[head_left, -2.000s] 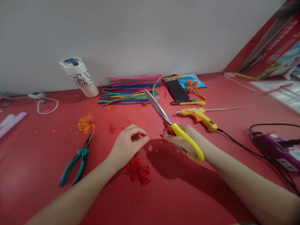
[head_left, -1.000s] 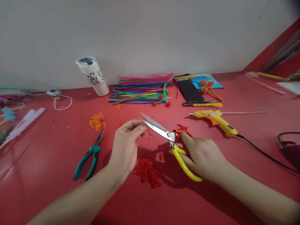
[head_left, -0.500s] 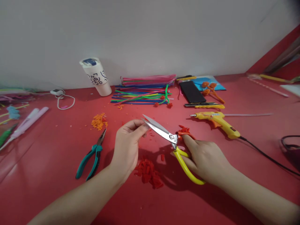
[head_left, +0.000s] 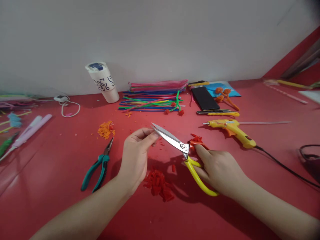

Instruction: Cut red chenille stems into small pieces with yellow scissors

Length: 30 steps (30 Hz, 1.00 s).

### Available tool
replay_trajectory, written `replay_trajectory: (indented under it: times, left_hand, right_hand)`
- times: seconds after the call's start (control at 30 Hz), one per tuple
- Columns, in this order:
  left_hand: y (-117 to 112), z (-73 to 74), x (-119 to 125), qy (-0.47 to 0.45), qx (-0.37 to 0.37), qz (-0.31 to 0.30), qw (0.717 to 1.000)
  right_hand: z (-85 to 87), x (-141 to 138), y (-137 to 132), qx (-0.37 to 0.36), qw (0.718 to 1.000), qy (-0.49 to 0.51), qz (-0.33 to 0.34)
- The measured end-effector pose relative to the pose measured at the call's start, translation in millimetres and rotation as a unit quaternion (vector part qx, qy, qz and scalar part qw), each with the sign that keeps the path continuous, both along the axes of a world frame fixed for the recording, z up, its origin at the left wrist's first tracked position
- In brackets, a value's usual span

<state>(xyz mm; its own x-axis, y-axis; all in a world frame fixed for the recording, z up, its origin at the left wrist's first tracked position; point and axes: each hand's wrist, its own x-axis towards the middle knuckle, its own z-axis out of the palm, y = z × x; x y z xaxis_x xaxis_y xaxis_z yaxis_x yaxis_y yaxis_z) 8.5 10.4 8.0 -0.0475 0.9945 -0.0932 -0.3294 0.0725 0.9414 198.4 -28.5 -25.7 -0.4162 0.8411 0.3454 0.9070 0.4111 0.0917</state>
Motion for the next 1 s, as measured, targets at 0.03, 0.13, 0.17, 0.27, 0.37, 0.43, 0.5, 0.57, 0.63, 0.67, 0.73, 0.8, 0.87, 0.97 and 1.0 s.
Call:
replay_trajectory:
  times: [0.03,0.13,0.17,0.27,0.37,0.43,0.5,0.57,0.63,0.67,0.73,0.8,0.87,0.97,1.0]
  left_hand:
    - [0,0.2,0,0.0,0.001,-0.001,1.0]
    - [0,0.6,-1,-0.004,0.005,-0.004,1.0]
    - [1,0.6,-1,-0.008,0.004,-0.006,1.0]
    - [1,0.0,0,-0.029,-0.004,-0.013,0.999]
    - [0,-1.1,2,-0.047,-0.012,-0.018,0.999]
    - [0,-1.7,2,-0.05,-0.016,-0.019,0.998]
    - [-1,-2.1,2,-0.048,-0.018,-0.021,0.998]
    - [-1,-2.4,2,-0.039,-0.015,-0.022,0.999]
    - [-1,-2.5,1,-0.012,-0.007,-0.022,1.0]
    - [-1,-2.4,1,0.011,0.0,-0.024,1.0]
    - [-1,-1.8,0,0.094,0.033,-0.04,0.994]
    - [-2,-1.1,0,0.211,0.092,-0.07,0.971]
    - [-5,-1.0,2,0.317,0.155,-0.106,0.93]
    - [-9,-3.6,7,0.402,0.209,-0.158,0.877]
    - [-11,-5.1,8,0.415,0.219,-0.173,0.866]
  right_hand:
    - [-0.2,0,0,-0.002,1.0,0.003,-0.001]
    - [1.9,0,0,-0.038,0.999,0.032,-0.014]
    - [3.6,0,-1,-0.071,0.996,0.052,-0.023]
    - [10.4,-1,-1,-0.203,0.968,0.139,-0.043]
    - [14.7,-2,1,-0.26,0.948,0.179,-0.05]
    - [14.9,-3,1,-0.255,0.952,0.161,-0.062]
    - [14.1,-3,2,-0.254,0.953,0.149,-0.071]
    - [13.8,-4,2,-0.272,0.943,0.177,-0.067]
    - [14.4,-3,2,-0.301,0.92,0.245,-0.053]
    - [14.9,-3,2,-0.315,0.903,0.287,-0.044]
    - [16.0,-3,2,-0.336,0.865,0.371,-0.034]
    - [16.9,-3,2,-0.35,0.824,0.443,-0.041]
    - [17.8,-5,2,-0.364,0.785,0.499,-0.057]
    - [20.3,-8,3,-0.385,0.745,0.538,-0.092]
    - [21.5,-9,3,-0.387,0.742,0.538,-0.102]
